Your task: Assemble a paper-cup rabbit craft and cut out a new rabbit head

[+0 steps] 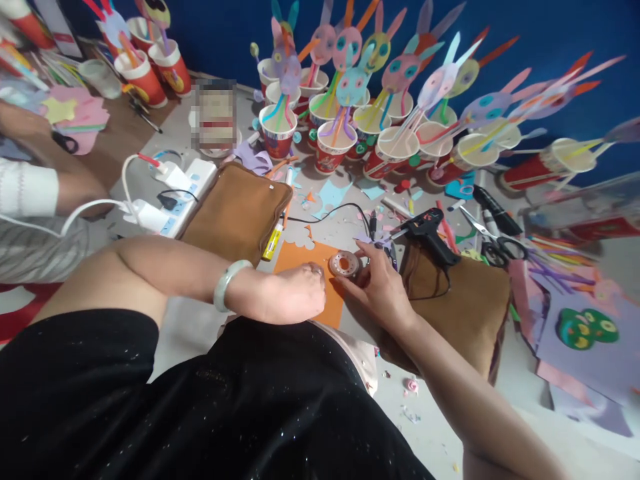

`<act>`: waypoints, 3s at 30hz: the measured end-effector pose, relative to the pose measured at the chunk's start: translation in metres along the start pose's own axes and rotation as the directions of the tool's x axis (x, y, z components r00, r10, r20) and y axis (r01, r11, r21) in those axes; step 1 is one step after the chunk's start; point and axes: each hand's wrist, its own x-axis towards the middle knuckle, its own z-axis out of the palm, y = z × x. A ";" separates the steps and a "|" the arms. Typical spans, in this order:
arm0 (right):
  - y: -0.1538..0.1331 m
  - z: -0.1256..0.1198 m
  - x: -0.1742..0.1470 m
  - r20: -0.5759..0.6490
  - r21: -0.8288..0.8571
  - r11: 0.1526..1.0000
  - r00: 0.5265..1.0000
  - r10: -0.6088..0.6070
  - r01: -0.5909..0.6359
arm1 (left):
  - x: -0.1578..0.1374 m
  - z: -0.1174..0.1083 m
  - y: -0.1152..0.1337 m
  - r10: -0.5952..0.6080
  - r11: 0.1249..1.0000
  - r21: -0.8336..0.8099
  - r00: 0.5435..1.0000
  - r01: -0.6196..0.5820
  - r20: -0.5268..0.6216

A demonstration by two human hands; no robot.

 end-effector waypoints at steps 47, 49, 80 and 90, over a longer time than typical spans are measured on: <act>0.002 -0.012 -0.010 -0.002 0.242 0.969 0.999 -0.048 0.047 | 0.041 -0.012 -0.011 -0.010 0.987 0.155 0.969 0.050 -0.248; 0.002 -0.013 -0.010 -0.003 0.232 0.972 0.999 -0.050 0.049 | 0.041 -0.016 -0.012 -0.002 0.986 0.161 0.973 0.040 -0.229; 0.002 -0.018 -0.007 -0.027 0.215 0.973 0.997 -0.076 0.080 | 0.041 -0.014 -0.011 -0.027 0.970 0.229 0.967 0.087 -0.253; -0.011 -0.028 -0.008 0.050 0.228 0.757 0.768 -0.638 0.613 | 0.041 -0.014 -0.012 0.014 0.972 0.235 0.988 0.024 -0.156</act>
